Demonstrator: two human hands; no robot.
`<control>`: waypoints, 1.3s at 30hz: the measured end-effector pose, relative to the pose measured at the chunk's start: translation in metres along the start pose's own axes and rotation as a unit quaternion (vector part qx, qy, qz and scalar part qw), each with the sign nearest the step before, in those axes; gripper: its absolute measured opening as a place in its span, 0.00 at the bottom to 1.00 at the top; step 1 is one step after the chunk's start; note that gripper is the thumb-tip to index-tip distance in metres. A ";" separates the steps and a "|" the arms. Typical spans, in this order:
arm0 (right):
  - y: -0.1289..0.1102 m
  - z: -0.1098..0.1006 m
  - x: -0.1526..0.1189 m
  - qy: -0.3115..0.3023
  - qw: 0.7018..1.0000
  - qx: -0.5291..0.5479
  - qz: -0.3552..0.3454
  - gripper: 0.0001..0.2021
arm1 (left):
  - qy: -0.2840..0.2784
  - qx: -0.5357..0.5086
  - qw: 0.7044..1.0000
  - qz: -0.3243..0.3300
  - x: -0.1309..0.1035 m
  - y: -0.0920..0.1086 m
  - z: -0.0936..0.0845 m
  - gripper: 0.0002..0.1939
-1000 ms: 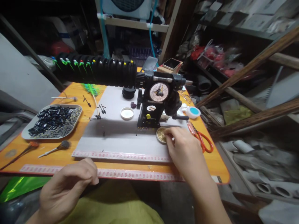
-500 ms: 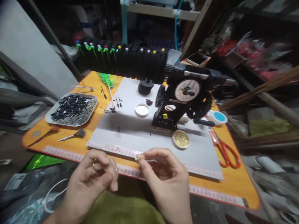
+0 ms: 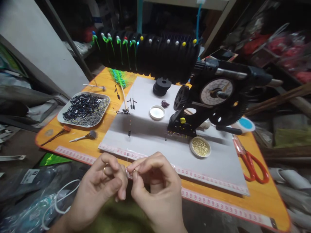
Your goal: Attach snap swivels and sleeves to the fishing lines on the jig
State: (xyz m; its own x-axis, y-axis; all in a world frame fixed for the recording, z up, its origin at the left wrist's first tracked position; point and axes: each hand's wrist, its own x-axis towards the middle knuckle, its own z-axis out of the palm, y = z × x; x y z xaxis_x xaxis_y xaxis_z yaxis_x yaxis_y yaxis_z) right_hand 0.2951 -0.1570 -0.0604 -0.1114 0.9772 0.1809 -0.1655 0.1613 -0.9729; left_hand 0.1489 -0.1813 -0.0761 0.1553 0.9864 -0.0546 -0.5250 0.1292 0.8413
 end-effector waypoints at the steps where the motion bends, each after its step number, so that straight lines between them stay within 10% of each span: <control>1: 0.000 0.000 0.000 -0.002 1.000 0.007 0.004 0.12 | 0.000 -0.001 1.000 -0.001 0.000 0.000 0.000 0.06; 26: -0.013 0.008 -0.003 0.054 0.980 0.075 0.175 0.16 | 0.003 -0.033 0.999 -0.022 -0.003 0.001 0.000 0.08; 34: -0.011 0.011 -0.011 0.035 0.999 0.005 0.021 0.12 | 0.026 -0.012 0.999 0.021 -0.005 -0.005 -0.002 0.07; 39: -0.006 0.007 -0.018 0.019 0.991 -0.046 -0.127 0.19 | 0.001 0.023 0.980 0.198 0.003 -0.013 -0.001 0.08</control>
State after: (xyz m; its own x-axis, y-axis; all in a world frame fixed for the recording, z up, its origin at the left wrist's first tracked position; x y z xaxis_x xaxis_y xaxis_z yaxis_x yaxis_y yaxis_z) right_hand 0.2911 -0.1761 -0.0569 -0.0403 0.9077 0.4177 -0.0936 0.4128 -0.9060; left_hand 0.1549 -0.1798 -0.0875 -0.0541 0.9584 0.2804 -0.5052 -0.2684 0.8202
